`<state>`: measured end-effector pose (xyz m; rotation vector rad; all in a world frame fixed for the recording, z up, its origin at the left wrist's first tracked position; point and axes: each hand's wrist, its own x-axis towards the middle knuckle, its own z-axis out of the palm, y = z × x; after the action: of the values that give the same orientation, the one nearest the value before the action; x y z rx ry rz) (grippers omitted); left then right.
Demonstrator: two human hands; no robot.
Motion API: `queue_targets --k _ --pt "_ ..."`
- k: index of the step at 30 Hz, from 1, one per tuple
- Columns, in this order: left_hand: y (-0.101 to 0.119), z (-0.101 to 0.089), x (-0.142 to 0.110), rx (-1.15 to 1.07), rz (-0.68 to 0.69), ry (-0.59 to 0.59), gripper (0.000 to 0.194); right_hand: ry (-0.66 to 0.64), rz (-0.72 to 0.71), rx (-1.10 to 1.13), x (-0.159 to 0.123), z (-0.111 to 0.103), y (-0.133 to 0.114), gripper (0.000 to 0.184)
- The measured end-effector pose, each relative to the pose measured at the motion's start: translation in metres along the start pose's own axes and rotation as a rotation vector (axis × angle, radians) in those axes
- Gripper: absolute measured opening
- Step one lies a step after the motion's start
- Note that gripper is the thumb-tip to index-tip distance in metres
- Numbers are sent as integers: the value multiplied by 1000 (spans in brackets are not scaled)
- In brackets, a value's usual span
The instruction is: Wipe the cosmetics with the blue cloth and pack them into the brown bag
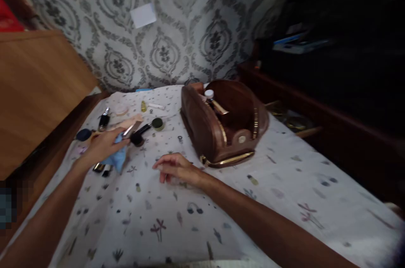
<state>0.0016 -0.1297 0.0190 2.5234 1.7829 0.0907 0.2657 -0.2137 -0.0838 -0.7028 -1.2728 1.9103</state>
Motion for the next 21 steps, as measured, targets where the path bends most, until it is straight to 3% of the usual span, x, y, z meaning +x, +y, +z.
queue_targets --k 1,6,11,14,17,21 --pt "11 3 -9 73 29 15 43 5 5 -9 0 0 -1 47" --pt "56 39 -49 218 -92 131 39 17 0 -60 -2 2 -4 45" --pt "72 67 -77 117 -27 116 39 18 3 -73 -1 2 -2 47" --pt "64 63 -85 32 -9 169 36 21 14 -92 0 1 -1 46" --pt "39 49 -82 0 -69 222 35 19 18 -111 0 1 -2 45" --pt "-12 33 -66 78 -410 227 36 27 16 -125 -2 3 -3 46"
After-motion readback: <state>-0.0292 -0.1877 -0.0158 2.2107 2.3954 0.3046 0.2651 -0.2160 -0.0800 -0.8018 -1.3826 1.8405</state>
